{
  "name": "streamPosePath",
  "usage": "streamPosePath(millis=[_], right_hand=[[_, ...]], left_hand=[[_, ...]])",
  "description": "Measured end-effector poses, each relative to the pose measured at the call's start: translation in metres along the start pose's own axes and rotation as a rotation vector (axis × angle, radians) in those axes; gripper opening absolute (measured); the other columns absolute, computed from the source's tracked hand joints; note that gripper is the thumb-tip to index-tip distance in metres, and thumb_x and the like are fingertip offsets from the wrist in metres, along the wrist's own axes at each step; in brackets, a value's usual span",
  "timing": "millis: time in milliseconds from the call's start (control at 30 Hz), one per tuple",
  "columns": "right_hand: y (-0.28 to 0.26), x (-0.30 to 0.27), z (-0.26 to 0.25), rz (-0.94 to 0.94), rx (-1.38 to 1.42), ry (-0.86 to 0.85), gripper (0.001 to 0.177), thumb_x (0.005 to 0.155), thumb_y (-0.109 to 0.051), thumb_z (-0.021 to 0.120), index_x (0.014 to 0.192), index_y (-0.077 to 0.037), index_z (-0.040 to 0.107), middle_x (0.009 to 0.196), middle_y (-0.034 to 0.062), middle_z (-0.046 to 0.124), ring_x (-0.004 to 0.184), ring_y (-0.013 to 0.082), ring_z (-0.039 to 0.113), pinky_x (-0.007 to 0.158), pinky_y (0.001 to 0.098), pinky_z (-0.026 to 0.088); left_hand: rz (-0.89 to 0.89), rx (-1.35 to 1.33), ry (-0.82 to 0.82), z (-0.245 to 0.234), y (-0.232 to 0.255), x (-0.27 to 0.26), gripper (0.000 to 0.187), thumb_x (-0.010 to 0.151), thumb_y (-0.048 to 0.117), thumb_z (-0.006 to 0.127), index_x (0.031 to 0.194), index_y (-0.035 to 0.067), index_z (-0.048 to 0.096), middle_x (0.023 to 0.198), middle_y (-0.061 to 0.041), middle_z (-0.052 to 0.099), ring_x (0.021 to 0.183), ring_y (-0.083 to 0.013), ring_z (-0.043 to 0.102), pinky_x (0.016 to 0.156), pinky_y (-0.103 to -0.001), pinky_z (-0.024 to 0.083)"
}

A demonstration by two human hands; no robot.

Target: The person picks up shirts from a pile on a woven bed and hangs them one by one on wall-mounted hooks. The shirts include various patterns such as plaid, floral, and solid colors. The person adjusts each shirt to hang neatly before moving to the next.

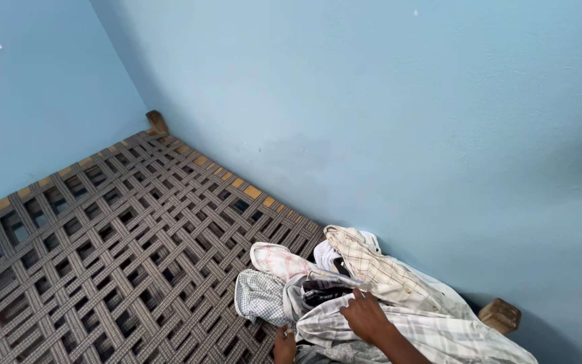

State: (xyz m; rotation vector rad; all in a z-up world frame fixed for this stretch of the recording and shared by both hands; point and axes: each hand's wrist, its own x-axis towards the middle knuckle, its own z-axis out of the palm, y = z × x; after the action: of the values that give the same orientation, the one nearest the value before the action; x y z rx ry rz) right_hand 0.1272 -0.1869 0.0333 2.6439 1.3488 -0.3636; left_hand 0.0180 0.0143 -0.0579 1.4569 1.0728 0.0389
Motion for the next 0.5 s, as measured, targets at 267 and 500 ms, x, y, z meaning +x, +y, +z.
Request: streamPosePath(millis=[267, 500], right_hand=[[-0.004, 0.012, 0.022, 0.135, 0.156, -0.091, 0.024, 0.093, -0.014, 0.061, 0.116, -0.011, 0.070, 0.124, 0.0185, 0.062, 0.128, 0.0382, 0.049, 0.100, 0.0577, 0.045], [0.010, 0.015, 0.000, 0.283, 0.313, 0.022, 0.041, 0.097, -0.024, 0.061, 0.138, -0.020, 0.055, 0.132, 0.0118, 0.056, 0.121, 0.0325, 0.054, 0.095, 0.0492, 0.053]], left_hand=[[0.033, -0.384, -0.226, 0.029, -0.023, 0.019, 0.050, 0.100, 0.035, 0.049, 0.130, -0.002, 0.066, 0.114, -0.024, 0.073, 0.093, -0.0329, 0.067, 0.080, -0.044, 0.054], [-0.105, -0.720, -0.234, 0.044, 0.011, 0.024, 0.044, 0.100, 0.032, 0.054, 0.130, 0.002, 0.066, 0.121, -0.011, 0.070, 0.109, -0.0244, 0.063, 0.093, -0.038, 0.049]])
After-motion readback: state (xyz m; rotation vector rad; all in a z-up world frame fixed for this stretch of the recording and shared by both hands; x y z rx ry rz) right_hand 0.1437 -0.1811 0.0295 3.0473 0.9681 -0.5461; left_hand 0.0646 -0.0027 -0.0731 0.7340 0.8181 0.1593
